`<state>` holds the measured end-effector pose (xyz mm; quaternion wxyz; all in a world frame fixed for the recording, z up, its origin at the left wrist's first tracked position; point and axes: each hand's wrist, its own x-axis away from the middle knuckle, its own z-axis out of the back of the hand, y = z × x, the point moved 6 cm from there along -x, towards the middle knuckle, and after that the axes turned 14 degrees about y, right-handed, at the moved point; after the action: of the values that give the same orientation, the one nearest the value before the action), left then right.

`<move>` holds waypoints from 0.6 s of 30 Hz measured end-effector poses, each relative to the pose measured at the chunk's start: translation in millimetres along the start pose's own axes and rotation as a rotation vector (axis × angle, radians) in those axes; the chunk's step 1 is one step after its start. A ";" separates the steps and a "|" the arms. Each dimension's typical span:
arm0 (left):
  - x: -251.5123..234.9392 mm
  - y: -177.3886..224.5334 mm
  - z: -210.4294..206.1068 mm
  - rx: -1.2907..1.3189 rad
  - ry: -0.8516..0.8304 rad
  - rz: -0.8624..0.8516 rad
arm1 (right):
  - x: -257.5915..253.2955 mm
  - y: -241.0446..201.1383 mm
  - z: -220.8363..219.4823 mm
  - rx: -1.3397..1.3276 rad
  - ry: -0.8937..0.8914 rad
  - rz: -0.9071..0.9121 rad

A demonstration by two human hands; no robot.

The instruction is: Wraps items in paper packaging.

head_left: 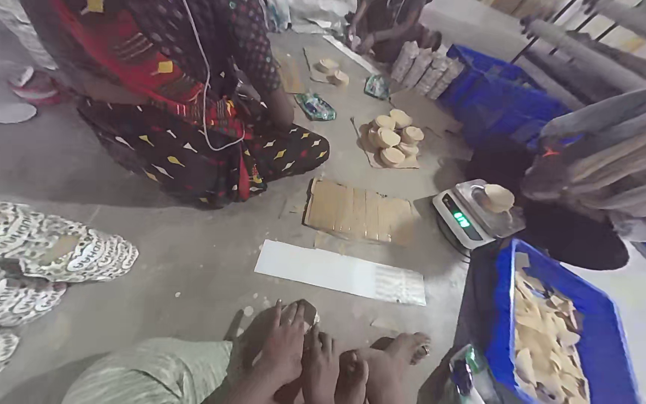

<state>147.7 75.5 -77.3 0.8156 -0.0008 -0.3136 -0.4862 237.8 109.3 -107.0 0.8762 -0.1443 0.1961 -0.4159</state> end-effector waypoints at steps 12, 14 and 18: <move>-4.9 -7.1 4.9 0.031 0.132 0.063 | -76.9 36.1 -26.7 -0.533 -0.160 -0.419; -6.2 -8.3 10.0 0.030 0.178 0.053 | -63.6 25.0 -6.1 -0.330 -0.115 -0.337; -2.4 1.9 -3.8 -0.045 0.299 0.043 | -10.3 -5.6 15.7 -0.060 0.012 -0.072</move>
<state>150.3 77.3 -81.1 0.8632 0.0464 -0.1776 -0.4703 235.3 115.4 -88.6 0.8547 -0.1751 0.2085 -0.4420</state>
